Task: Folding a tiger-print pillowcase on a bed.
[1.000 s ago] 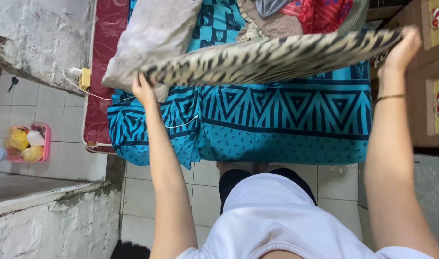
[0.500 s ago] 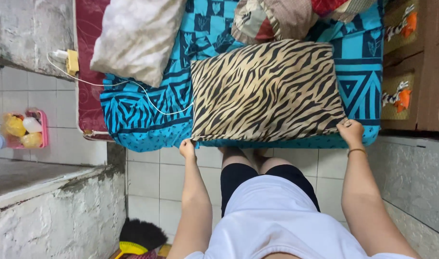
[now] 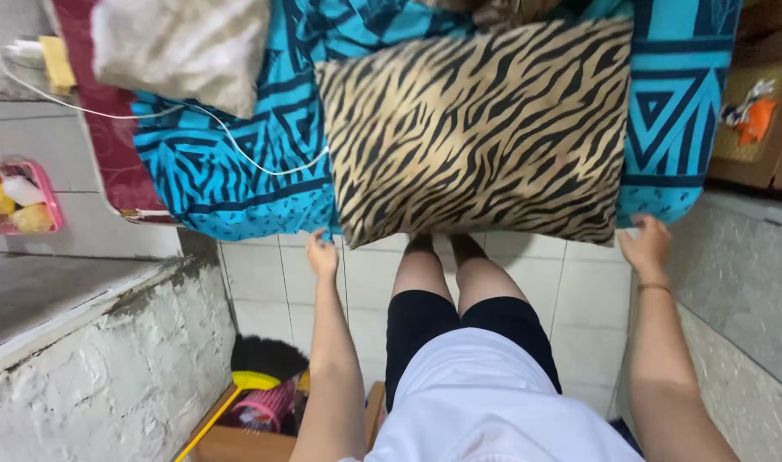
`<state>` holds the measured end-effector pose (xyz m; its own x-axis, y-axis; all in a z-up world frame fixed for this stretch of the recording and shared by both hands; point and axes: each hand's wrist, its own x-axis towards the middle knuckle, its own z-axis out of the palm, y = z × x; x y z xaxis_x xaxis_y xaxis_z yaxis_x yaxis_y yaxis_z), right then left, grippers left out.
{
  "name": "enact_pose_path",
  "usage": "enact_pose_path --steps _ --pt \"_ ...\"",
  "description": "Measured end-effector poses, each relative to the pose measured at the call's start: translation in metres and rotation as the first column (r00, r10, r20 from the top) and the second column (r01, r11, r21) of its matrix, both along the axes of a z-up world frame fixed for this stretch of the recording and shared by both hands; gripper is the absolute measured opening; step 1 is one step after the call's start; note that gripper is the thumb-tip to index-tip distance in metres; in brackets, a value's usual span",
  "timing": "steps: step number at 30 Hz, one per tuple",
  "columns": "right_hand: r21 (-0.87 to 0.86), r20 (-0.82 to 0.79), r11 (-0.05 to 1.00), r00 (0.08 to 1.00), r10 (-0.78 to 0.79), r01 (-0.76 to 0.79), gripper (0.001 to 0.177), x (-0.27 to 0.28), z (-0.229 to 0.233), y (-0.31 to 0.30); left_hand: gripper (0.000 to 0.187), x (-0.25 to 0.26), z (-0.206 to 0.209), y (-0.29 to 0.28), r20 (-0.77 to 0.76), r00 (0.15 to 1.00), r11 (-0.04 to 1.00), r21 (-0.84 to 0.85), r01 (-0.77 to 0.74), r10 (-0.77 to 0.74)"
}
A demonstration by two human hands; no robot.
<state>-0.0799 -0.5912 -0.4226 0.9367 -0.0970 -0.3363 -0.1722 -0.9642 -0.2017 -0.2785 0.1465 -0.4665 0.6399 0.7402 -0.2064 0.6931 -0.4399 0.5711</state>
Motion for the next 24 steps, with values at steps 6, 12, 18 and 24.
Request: enact_pose_path --steps 6,12,18,24 --pt "0.136 0.182 0.986 0.981 0.074 -0.1 0.049 0.085 0.016 0.154 0.055 0.149 0.007 -0.07 -0.051 0.95 0.948 0.068 0.312 -0.309" --pt "0.13 0.188 0.971 0.966 0.176 -0.202 0.078 0.158 0.006 0.253 0.065 0.267 0.034 -0.122 -0.051 0.877 0.86 0.177 0.478 -0.477" --pt "0.059 0.184 0.967 0.955 0.234 -0.249 0.075 0.168 -0.027 0.269 0.063 0.275 0.005 -0.14 -0.212 0.871 0.805 0.333 0.49 -0.443" --pt "-0.051 0.194 0.951 0.931 0.31 -0.306 0.034 0.171 -0.065 0.258 0.025 0.272 -0.036 -0.136 -0.341 0.838 0.737 0.406 0.54 -0.425"
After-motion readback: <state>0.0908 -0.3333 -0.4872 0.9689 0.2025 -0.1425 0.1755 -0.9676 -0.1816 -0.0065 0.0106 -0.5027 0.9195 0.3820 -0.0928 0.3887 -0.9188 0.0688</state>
